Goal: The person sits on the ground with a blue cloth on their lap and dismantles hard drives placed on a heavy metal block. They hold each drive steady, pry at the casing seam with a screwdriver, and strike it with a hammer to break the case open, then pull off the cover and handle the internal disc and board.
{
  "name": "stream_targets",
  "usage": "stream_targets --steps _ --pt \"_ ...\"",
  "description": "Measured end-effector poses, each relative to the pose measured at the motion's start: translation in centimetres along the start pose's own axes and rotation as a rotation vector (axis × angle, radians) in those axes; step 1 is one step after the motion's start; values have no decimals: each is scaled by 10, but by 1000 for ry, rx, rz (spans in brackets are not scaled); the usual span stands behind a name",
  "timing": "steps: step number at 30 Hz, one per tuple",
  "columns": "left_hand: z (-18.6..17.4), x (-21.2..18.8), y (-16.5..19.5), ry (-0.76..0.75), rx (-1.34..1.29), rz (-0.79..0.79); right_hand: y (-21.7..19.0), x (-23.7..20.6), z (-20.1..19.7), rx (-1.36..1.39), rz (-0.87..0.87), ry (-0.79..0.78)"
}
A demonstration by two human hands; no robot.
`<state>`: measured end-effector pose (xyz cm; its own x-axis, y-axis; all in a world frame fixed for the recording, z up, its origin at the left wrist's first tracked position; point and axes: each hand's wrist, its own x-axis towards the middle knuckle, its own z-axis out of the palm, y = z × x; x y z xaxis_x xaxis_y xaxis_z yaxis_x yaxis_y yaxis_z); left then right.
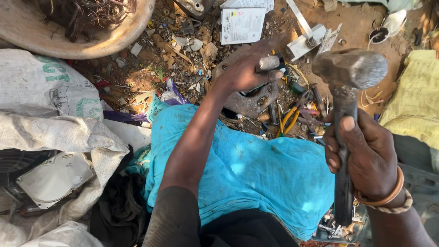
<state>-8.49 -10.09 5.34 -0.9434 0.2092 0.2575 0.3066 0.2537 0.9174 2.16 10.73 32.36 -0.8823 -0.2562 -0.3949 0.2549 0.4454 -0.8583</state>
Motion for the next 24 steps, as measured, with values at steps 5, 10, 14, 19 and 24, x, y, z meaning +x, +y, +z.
stream_targets --steps 5,10,14,19,24 --pt "-10 12 22 -149 97 -140 4 -14 -9 48 1 78" --pt "-5 20 21 -265 261 -313 19 -19 -30 42 -124 113" --pt "15 21 5 -178 145 -147 26 -10 -27 96 -186 88" --pt "24 14 1 -151 159 -78 22 33 7 21 -16 -53" --pt "13 14 16 -211 103 -182 -1 15 -14 121 -92 -52"
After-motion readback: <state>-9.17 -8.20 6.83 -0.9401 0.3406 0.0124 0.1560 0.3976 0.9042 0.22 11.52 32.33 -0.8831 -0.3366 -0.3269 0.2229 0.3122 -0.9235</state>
